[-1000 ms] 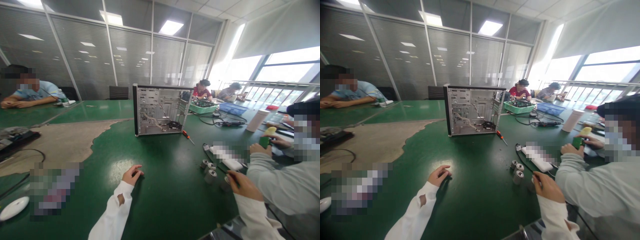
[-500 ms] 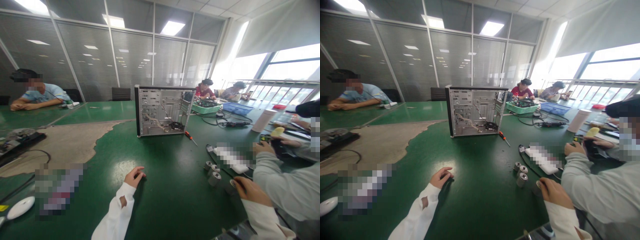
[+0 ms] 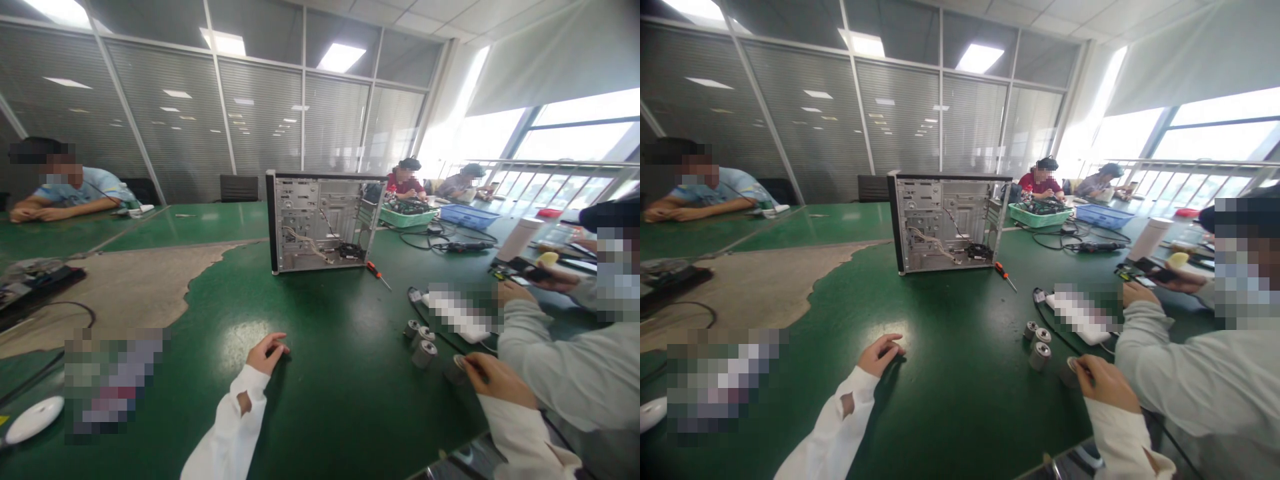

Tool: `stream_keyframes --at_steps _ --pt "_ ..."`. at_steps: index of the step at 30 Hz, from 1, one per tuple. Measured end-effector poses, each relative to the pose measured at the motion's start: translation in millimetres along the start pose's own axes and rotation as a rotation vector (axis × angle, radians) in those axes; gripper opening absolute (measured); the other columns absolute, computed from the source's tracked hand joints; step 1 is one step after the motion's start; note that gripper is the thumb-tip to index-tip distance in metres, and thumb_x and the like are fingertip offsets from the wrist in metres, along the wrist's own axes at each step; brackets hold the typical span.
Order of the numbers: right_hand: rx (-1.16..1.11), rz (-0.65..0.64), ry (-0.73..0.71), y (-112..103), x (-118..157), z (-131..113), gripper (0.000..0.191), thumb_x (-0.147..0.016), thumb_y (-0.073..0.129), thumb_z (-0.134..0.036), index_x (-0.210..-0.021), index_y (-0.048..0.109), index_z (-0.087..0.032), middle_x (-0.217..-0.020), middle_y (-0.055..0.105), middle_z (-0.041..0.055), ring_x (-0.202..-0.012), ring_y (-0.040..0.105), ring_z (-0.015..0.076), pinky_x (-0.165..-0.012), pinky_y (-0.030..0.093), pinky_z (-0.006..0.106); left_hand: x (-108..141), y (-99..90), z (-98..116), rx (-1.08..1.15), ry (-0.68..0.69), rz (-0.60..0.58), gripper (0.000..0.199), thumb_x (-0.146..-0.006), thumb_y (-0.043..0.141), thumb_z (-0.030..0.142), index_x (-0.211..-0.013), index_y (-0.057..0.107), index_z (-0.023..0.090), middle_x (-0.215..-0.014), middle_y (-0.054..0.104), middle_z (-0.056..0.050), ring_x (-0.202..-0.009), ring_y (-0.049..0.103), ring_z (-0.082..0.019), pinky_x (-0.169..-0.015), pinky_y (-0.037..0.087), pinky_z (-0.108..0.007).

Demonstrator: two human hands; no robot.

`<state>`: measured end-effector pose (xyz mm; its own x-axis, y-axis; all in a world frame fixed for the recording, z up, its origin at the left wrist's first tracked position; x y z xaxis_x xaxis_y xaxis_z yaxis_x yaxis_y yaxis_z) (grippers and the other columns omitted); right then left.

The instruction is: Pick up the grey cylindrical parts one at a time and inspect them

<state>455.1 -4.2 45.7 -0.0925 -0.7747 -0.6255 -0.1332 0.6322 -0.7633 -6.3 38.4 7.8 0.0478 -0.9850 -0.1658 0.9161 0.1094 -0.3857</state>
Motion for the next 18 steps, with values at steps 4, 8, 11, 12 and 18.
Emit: stream_keyframes --at_steps 4,8,11,12,18 --pt "0.033 0.09 -0.063 -11.5 0.6 -15.2 0.024 -0.072 0.042 -0.037 -0.071 0.056 -0.018 -0.085 0.059 0.0083 -0.072 0.055 0.0214 -0.063 0.042 0.031 -0.2 0.1 0.0 0.002 0.013 -0.004 0.029 -0.067 0.048 0.032 -0.091 0.053 0.017 -0.068 0.066 -0.003 -0.069 0.061 -0.017 -0.072 0.044 -0.03" --pt "0.025 0.108 -0.214 -7.8 -1.0 -36.0 0.03 -0.073 0.045 -0.035 -0.092 0.057 -0.016 -0.096 0.057 0.0084 -0.083 0.053 0.0198 -0.074 0.039 0.031 -0.9 0.2 -0.2 -0.015 0.013 -0.013 0.03 -0.067 0.047 0.033 -0.092 0.053 0.017 -0.069 0.066 -0.003 -0.069 0.061 -0.017 -0.074 0.043 -0.031" --pt "0.034 0.05 -0.336 7.0 -3.7 -49.2 0.037 -0.071 0.047 -0.04 -0.099 0.054 -0.018 -0.093 0.06 0.0067 -0.079 0.055 0.0182 -0.073 0.037 0.031 -1.3 0.5 -0.8 -0.012 0.012 -0.018 0.031 -0.067 0.048 0.034 -0.093 0.052 0.017 -0.069 0.066 -0.003 -0.071 0.061 -0.017 -0.073 0.043 -0.031" --pt "0.042 0.033 -0.343 11.9 -4.6 -51.7 0.037 -0.07 0.047 -0.041 -0.099 0.054 -0.018 -0.091 0.06 0.0062 -0.078 0.055 0.018 -0.074 0.036 0.032 -1.4 0.6 -1.2 -0.006 0.011 -0.017 0.031 -0.067 0.048 0.034 -0.093 0.052 0.017 -0.069 0.066 -0.003 -0.071 0.061 -0.017 -0.073 0.043 -0.03" --pt "0.006 -0.009 -0.277 20.9 -4.8 -58.5 0.024 -0.073 0.042 -0.032 -0.087 0.056 -0.018 -0.083 0.061 0.0059 -0.079 0.054 0.018 -0.081 0.033 0.034 -1.7 1.9 -3.1 0.027 0.009 -0.013 0.031 -0.066 0.048 0.033 -0.092 0.052 0.017 -0.068 0.066 -0.003 -0.07 0.062 -0.017 -0.071 0.045 -0.029"
Point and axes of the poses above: each hand's wrist, its own x-axis away from the middle knuckle, its own y-axis out of the palm, z = x × y, the point moved 4 cm from there along -x, towards the middle knuckle
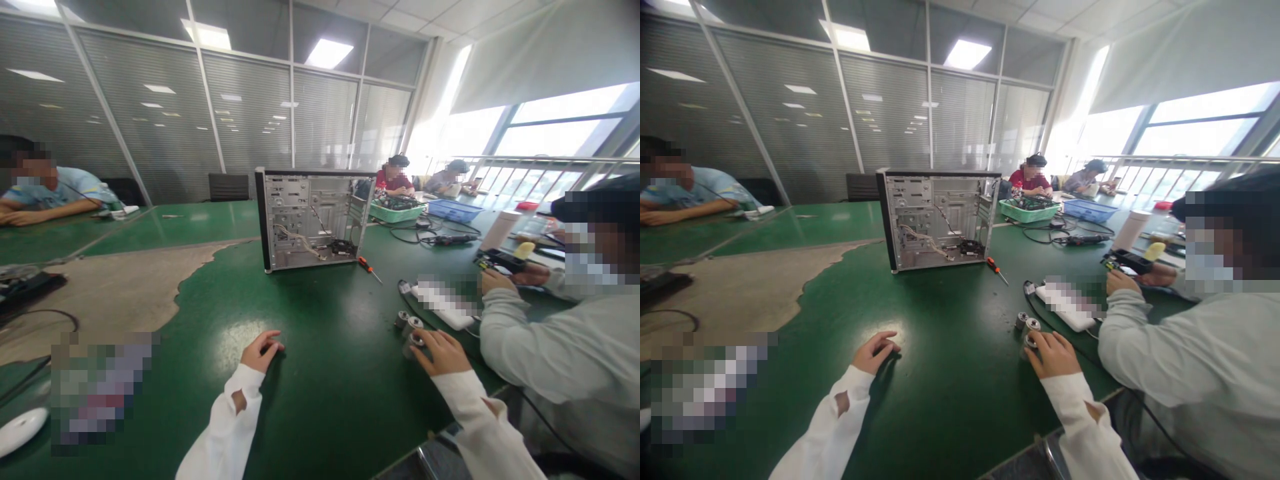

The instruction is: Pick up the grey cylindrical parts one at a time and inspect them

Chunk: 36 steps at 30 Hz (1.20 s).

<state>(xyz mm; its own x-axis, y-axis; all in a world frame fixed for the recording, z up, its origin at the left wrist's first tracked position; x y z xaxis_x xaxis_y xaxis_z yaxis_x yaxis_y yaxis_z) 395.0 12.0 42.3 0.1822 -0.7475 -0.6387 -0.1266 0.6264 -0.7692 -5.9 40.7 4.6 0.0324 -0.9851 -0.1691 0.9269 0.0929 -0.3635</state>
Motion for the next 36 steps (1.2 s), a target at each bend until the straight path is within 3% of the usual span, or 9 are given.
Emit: stream_keyframes --at_steps 6,14,16,19,21,24,31,33,36 --pt "-0.139 -0.087 -0.096 -4.2 -6.2 -36.1 0.02 -0.071 0.045 -0.027 -0.086 0.055 -0.019 -0.083 0.059 0.0056 -0.079 0.052 0.0197 -0.079 0.035 0.034 -0.2 -0.2 -0.4 -0.037 0.014 0.007 0.031 -0.066 0.049 0.034 -0.091 0.053 0.017 -0.068 0.066 -0.003 -0.069 0.061 -0.017 -0.072 0.044 -0.03" --pt "-0.53 -0.304 -0.293 13.5 -64.5 -170.5 0.025 -0.071 0.046 -0.023 -0.095 0.051 -0.019 -0.092 0.055 0.0062 -0.088 0.048 0.0193 -0.08 0.035 0.033 1.1 0.2 2.1 0.031 0.035 0.014 0.033 -0.066 0.05 0.031 -0.096 0.049 0.016 -0.071 0.065 -0.003 -0.071 0.061 -0.017 -0.076 0.043 -0.032" --pt "-0.642 -0.341 -0.324 25.4 -76.4 -201.7 0.034 -0.07 0.048 -0.024 -0.104 0.046 -0.019 -0.098 0.053 0.0062 -0.092 0.047 0.019 -0.082 0.035 0.033 1.9 -0.5 4.5 0.032 0.065 0.039 0.037 -0.065 0.051 0.03 -0.099 0.048 0.016 -0.075 0.064 -0.004 -0.074 0.06 -0.017 -0.077 0.043 -0.032" --pt "-0.797 -0.409 -0.275 49.8 -80.1 -230.4 0.065 -0.064 0.054 -0.023 -0.122 0.026 -0.013 -0.113 0.046 0.011 -0.1 0.045 0.0199 -0.085 0.036 0.033 4.6 -2.3 9.4 0.002 0.121 0.084 0.047 -0.062 0.054 0.027 -0.107 0.044 0.017 -0.094 0.058 -0.008 -0.09 0.054 -0.019 -0.077 0.043 -0.033" --pt "-0.844 -0.426 -0.271 63.7 -74.6 -238.5 0.076 -0.061 0.056 -0.023 -0.125 0.018 -0.01 -0.122 0.037 0.0141 -0.108 0.038 0.0225 -0.09 0.033 0.036 7.1 -2.8 13.9 -0.028 0.156 0.104 0.055 -0.061 0.055 0.025 -0.113 0.039 0.018 -0.105 0.052 -0.01 -0.097 0.049 -0.021 -0.074 0.044 -0.033" --pt "-0.915 -0.367 -0.277 74.8 -65.6 -236.8 0.073 -0.062 0.052 -0.019 -0.126 0.019 -0.011 -0.124 0.034 0.0134 -0.113 0.033 0.0228 -0.093 0.03 0.038 9.7 -1.1 23.1 -0.105 0.23 0.112 0.061 -0.062 0.056 0.025 -0.118 0.032 0.019 -0.108 0.048 -0.011 -0.095 0.05 -0.021 -0.073 0.045 -0.034" --pt "-1.131 -0.25 -0.09 91.0 -67.2 -221.9 0.063 -0.06 0.05 -0.014 -0.119 0.029 -0.016 -0.099 0.051 0.0081 -0.082 0.052 0.0159 -0.078 0.044 0.032 5.9 4.1 39.6 -0.303 0.446 0.102 0.039 -0.07 0.051 0.023 -0.108 0.045 0.017 -0.106 0.051 -0.01 -0.101 0.046 -0.022 -0.086 0.038 -0.038" --pt "-1.166 -0.228 -0.061 95.2 -69.3 -221.5 0.06 -0.059 0.05 -0.013 -0.116 0.033 -0.017 -0.094 0.053 0.0064 -0.077 0.053 0.0145 -0.073 0.045 0.03 3.4 4.3 36.8 -0.275 0.414 0.135 0.032 -0.07 0.05 0.022 -0.102 0.05 0.018 -0.101 0.054 -0.009 -0.097 0.048 -0.021 -0.085 0.038 -0.037" --pt "-1.218 -0.224 -0.009 100.7 -72.0 -221.0 0.055 -0.059 0.049 -0.012 -0.112 0.037 -0.019 -0.089 0.055 0.0046 -0.072 0.055 0.0131 -0.068 0.046 0.028 -1.0 3.1 25.7 -0.067 0.246 0.211 0.03 -0.066 0.055 0.022 -0.096 0.054 0.02 -0.097 0.057 -0.007 -0.09 0.053 -0.02 -0.082 0.04 -0.034"
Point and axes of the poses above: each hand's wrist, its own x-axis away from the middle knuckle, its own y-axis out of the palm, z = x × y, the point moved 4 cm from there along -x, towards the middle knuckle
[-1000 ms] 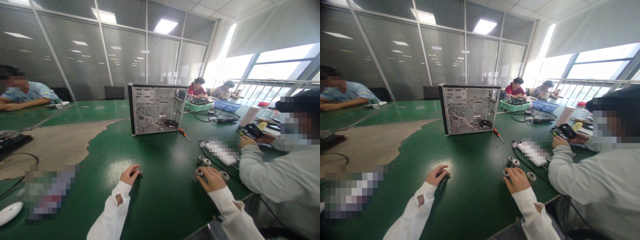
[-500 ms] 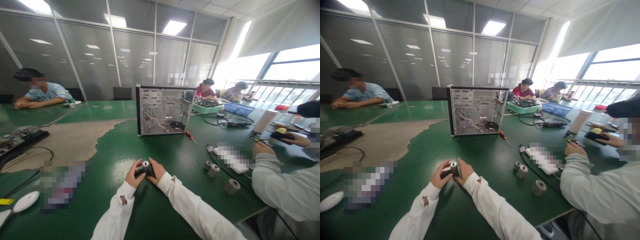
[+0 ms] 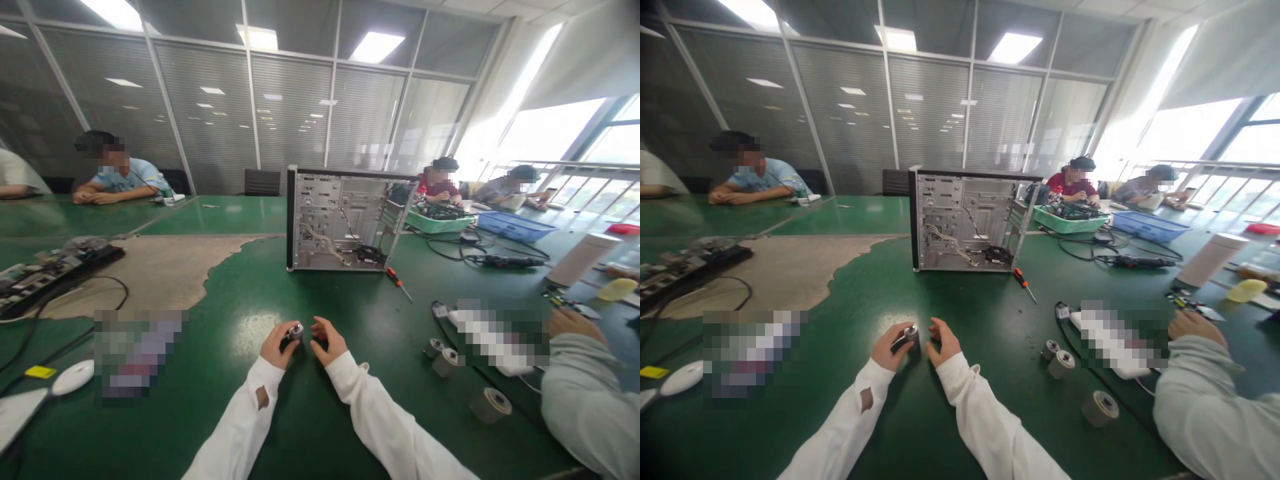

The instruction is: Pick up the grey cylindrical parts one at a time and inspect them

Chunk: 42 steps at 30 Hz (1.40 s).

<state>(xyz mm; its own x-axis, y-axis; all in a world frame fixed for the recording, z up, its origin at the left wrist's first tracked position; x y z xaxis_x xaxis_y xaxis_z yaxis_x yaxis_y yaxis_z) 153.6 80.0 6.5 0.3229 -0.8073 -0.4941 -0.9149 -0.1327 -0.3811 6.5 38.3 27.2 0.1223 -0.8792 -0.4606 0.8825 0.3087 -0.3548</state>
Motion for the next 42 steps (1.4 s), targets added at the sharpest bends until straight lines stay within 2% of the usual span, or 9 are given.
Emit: stream_keyframes --at_steps 5,9,14,16,19,23,28,37,42 --pt "-0.158 0.013 0.088 2.2 -5.6 8.2 0.043 -0.061 0.046 -0.012 -0.104 0.044 -0.019 -0.084 0.058 0.004 -0.068 0.056 0.0121 -0.059 0.045 0.024 -2.1 -2.3 -19.5 0.505 -0.366 0.131 0.046 -0.053 0.067 0.024 -0.097 0.053 0.017 -0.083 0.061 -0.006 -0.069 0.058 -0.015 -0.064 0.046 -0.026" --pt "-0.247 0.048 0.153 6.8 -11.7 14.3 0.036 -0.063 0.046 -0.015 -0.098 0.047 -0.017 -0.081 0.06 0.0046 -0.066 0.056 0.0126 -0.055 0.045 0.023 -2.9 -2.5 -23.8 0.826 -0.606 0.174 0.054 -0.053 0.07 0.024 -0.101 0.048 0.018 -0.07 0.061 -0.003 -0.057 0.059 -0.014 -0.053 0.047 -0.025" --pt "-0.312 0.063 0.175 14.4 -16.9 13.0 0.033 -0.063 0.046 -0.016 -0.096 0.049 -0.017 -0.08 0.06 0.0047 -0.066 0.055 0.0123 -0.054 0.045 0.022 -2.7 1.5 -22.3 1.117 -0.834 0.3 0.034 -0.069 0.058 0.018 -0.1 0.046 0.013 -0.073 0.063 -0.009 -0.068 0.062 -0.018 -0.061 0.05 -0.03" --pt "-0.309 0.053 0.172 15.6 -17.0 10.3 0.032 -0.063 0.047 -0.017 -0.095 0.05 -0.017 -0.079 0.06 0.0045 -0.065 0.055 0.0122 -0.052 0.045 0.021 -2.4 1.5 -22.2 1.152 -0.904 0.359 0.027 -0.073 0.054 0.019 -0.097 0.048 0.011 -0.071 0.063 -0.009 -0.063 0.062 -0.017 -0.061 0.051 -0.029" --pt "-0.3 0.042 0.18 15.0 -15.3 7.1 0.031 -0.063 0.048 -0.017 -0.094 0.05 -0.017 -0.078 0.061 0.0041 -0.065 0.054 0.0121 -0.048 0.043 0.02 -1.4 1.2 -22.2 1.188 -1.004 0.388 0.022 -0.075 0.05 0.024 -0.092 0.052 0.012 -0.067 0.063 -0.007 -0.055 0.061 -0.014 -0.058 0.051 -0.027" --pt "-0.305 0.023 0.171 14.4 -12.2 6.0 0.032 -0.062 0.048 -0.016 -0.094 0.05 -0.018 -0.078 0.06 0.0036 -0.061 0.053 0.0109 -0.046 0.042 0.019 -1.2 -0.4 -21.3 1.213 -1.054 0.379 0.018 -0.078 0.046 0.025 -0.088 0.054 0.012 -0.063 0.062 -0.006 -0.053 0.061 -0.013 -0.057 0.051 -0.026" --pt "-0.339 0.001 0.149 15.9 -9.3 10.1 0.033 -0.063 0.047 -0.016 -0.095 0.049 -0.018 -0.08 0.06 0.0038 -0.059 0.053 0.0101 -0.052 0.045 0.022 -0.7 -1.7 -21.8 1.23 -1.078 0.379 0.022 -0.079 0.042 0.027 -0.086 0.054 0.01 -0.058 0.061 -0.005 -0.047 0.058 -0.011 -0.055 0.05 -0.025" --pt "-0.318 -0.026 0.158 13.7 -8.3 8.6 0.033 -0.062 0.047 -0.015 -0.095 0.049 -0.017 -0.079 0.06 0.0034 -0.054 0.054 0.009 -0.052 0.046 0.023 2.3 -1.7 -22.7 1.272 -1.02 0.313 0.031 -0.08 0.037 0.033 -0.073 0.055 0.008 -0.053 0.058 -0.004 -0.039 0.052 -0.006 -0.047 0.046 -0.018" --pt "-0.281 -0.035 0.172 12.7 -8.1 6.8 0.033 -0.062 0.047 -0.015 -0.094 0.05 -0.017 -0.079 0.06 0.0032 -0.054 0.054 0.009 -0.052 0.046 0.022 3.4 -1.5 -23.8 1.296 -0.99 0.251 0.035 -0.08 0.036 0.035 -0.077 0.055 0.006 -0.054 0.058 -0.005 -0.04 0.051 -0.006 -0.049 0.046 -0.019"
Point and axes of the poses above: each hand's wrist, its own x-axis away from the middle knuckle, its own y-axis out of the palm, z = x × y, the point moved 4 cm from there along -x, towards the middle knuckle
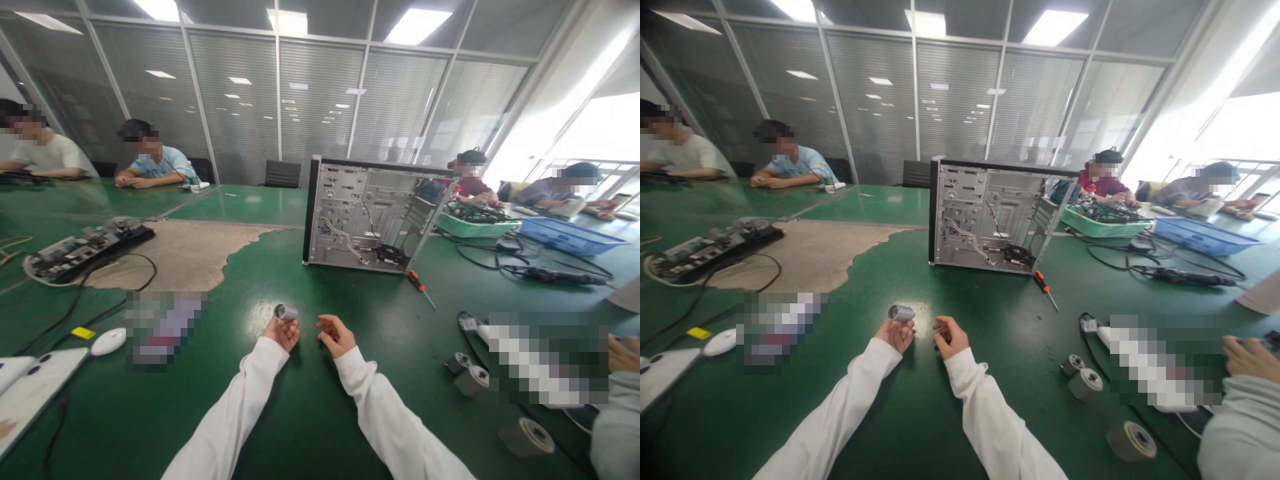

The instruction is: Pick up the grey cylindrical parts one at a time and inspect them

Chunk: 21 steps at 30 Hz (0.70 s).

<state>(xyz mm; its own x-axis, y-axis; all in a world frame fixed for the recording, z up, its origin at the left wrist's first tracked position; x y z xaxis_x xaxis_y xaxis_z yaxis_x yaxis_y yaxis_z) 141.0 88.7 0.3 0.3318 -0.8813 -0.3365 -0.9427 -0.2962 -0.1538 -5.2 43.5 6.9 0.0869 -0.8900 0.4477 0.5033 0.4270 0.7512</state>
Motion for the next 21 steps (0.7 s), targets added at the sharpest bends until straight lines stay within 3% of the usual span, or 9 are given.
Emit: stream_keyframes --at_steps 8,14,18,21 --pt "0.0 -0.013 -0.012 0.2 -0.1 -2.3 0.034 -0.061 0.046 -0.014 -0.094 0.05 -0.017 -0.078 0.06 0.0029 -0.053 0.053 0.0085 -0.051 0.045 0.022 -2.5 2.0 -1.4 -0.006 0.062 0.02 0.022 -0.077 0.046 0.027 -0.084 0.053 0.007 -0.063 0.061 -0.009 -0.054 0.059 -0.011 -0.063 0.049 -0.025" --pt "-0.003 -0.008 -0.012 0.5 0.0 -1.3 0.033 -0.061 0.046 -0.013 -0.093 0.05 -0.017 -0.078 0.06 0.0025 -0.052 0.053 0.0082 -0.05 0.045 0.022 -1.1 8.6 -1.5 -0.199 0.292 -0.051 0.046 -0.063 0.063 0.027 -0.104 0.042 0.021 -0.073 0.06 -0.003 -0.062 0.06 -0.017 -0.063 0.048 -0.035" --pt "0.007 -0.009 -0.012 0.7 0.0 -2.1 0.033 -0.06 0.046 -0.013 -0.093 0.05 -0.017 -0.077 0.061 0.0024 -0.051 0.054 0.0085 -0.049 0.045 0.021 5.3 12.2 2.0 -0.437 0.518 -0.027 0.05 -0.053 0.069 0.025 -0.098 0.048 0.022 -0.077 0.057 -0.001 -0.059 0.057 -0.013 -0.056 0.047 -0.026" --pt "0.017 -0.008 -0.015 0.3 0.0 -4.4 0.032 -0.06 0.046 -0.013 -0.092 0.051 -0.017 -0.077 0.061 0.0025 -0.052 0.054 0.0088 -0.049 0.045 0.021 17.1 21.2 2.7 -0.64 0.701 -0.027 0.041 -0.054 0.067 0.016 -0.092 0.053 0.02 -0.088 0.056 -0.003 -0.068 0.056 -0.012 -0.066 0.045 -0.022"
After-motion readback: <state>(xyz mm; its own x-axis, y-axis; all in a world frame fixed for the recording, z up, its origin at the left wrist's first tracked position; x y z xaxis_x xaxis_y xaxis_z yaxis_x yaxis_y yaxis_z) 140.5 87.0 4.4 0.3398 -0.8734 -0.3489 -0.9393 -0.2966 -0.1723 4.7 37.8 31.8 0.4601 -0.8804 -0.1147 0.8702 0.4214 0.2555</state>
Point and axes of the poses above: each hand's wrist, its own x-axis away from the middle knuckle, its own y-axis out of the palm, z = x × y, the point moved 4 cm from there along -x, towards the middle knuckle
